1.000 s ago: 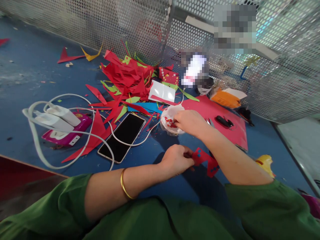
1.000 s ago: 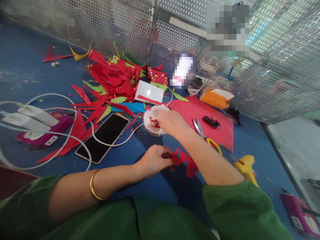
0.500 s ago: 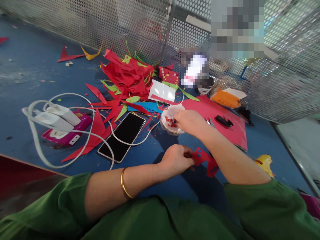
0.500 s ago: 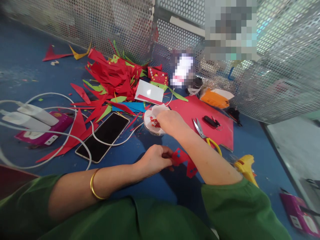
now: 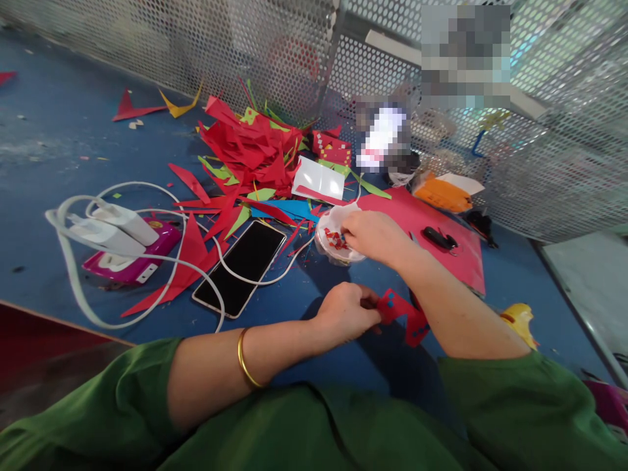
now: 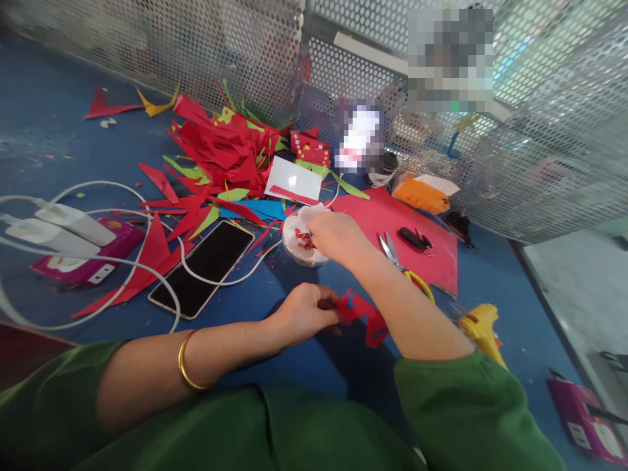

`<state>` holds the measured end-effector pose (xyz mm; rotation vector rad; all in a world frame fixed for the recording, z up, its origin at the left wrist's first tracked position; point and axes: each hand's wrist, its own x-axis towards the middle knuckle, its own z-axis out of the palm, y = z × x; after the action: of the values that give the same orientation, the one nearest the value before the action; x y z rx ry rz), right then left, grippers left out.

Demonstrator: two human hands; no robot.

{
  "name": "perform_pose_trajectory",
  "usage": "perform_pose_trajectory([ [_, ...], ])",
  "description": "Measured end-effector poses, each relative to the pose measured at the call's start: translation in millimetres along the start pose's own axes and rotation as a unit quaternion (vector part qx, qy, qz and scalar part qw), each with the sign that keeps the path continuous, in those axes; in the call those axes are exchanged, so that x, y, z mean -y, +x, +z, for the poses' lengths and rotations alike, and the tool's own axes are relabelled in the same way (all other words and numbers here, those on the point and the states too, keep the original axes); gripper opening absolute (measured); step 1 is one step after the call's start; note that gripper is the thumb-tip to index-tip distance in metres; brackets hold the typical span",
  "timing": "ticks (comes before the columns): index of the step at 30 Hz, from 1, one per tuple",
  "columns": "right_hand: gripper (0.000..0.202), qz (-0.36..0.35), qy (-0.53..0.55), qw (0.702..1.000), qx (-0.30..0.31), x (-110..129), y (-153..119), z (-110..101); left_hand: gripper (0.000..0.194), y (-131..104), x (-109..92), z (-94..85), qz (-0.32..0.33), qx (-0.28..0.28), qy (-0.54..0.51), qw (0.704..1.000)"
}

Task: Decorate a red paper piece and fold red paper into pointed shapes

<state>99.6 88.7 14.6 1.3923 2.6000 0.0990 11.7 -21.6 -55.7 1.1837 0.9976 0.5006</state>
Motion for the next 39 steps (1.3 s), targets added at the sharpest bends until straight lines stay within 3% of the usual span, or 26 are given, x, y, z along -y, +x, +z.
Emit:
perform_pose_trajectory([
  [3,0.019,0.029,0.074,0.995,-0.063,-4.4,-5.4,-6.7,0.018,0.3,0.7,1.1,-0.007,-0.006,-0.038,0.999],
  [5,0.015,0.067,0.177,0.976,-0.107,-8.2,-11.2,-10.5,0.011,0.1,0.2,2.0,-0.013,-0.014,-0.075,0.997],
  [8,0.01,0.116,0.353,0.919,-0.133,-11.5,-25.7,-14.9,0.004,-1.5,-3.2,2.3,-0.02,-0.022,-0.113,0.993],
  [11,0.009,0.136,0.497,0.843,-0.157,-7.9,-48.0,-17.8,0.008,-4.9,-9.6,1.4,-0.019,-0.025,-0.12,0.992],
  [14,0.013,0.149,0.579,0.778,-0.191,-1.1,-75.1,-16.7,0.008,-8.9,-17.5,-0.4,-0.02,-0.029,-0.124,0.992],
  [16,0.015,0.165,0.596,0.755,-0.218,0.1,-94.0,-11.8,0.008,-10.7,-22.8,-1.7,-0.025,-0.037,-0.121,0.992],
  [21,0.018,0.232,0.537,0.762,-0.277,-14.2,-136.3,13.0,0.007,-10.5,-32.3,-6.4,-0.012,-0.072,-0.115,0.991],
  [24,0.016,0.23,0.533,0.776,-0.246,-23.1,-150.7,26.5,0.002,-8.4,-34.3,-10.3,0.04,-0.102,-0.104,0.989],
  [28,0.014,0.177,0.55,0.794,-0.188,-26.2,-156.2,35.2,0.009,-5.5,-35.9,-14.1,0.083,-0.119,-0.083,0.986],
  [33,0.013,0.169,0.563,0.794,-0.155,-24.5,-157.7,40.5,0.013,-3.3,-41.9,-12.7,0.062,-0.098,-0.059,0.991],
  [39,0.014,0.222,0.553,0.783,-0.18,-25.2,-158.5,43.7,0.034,-1.6,-45.5,-9.7,0.014,-0.097,-0.075,0.992],
])
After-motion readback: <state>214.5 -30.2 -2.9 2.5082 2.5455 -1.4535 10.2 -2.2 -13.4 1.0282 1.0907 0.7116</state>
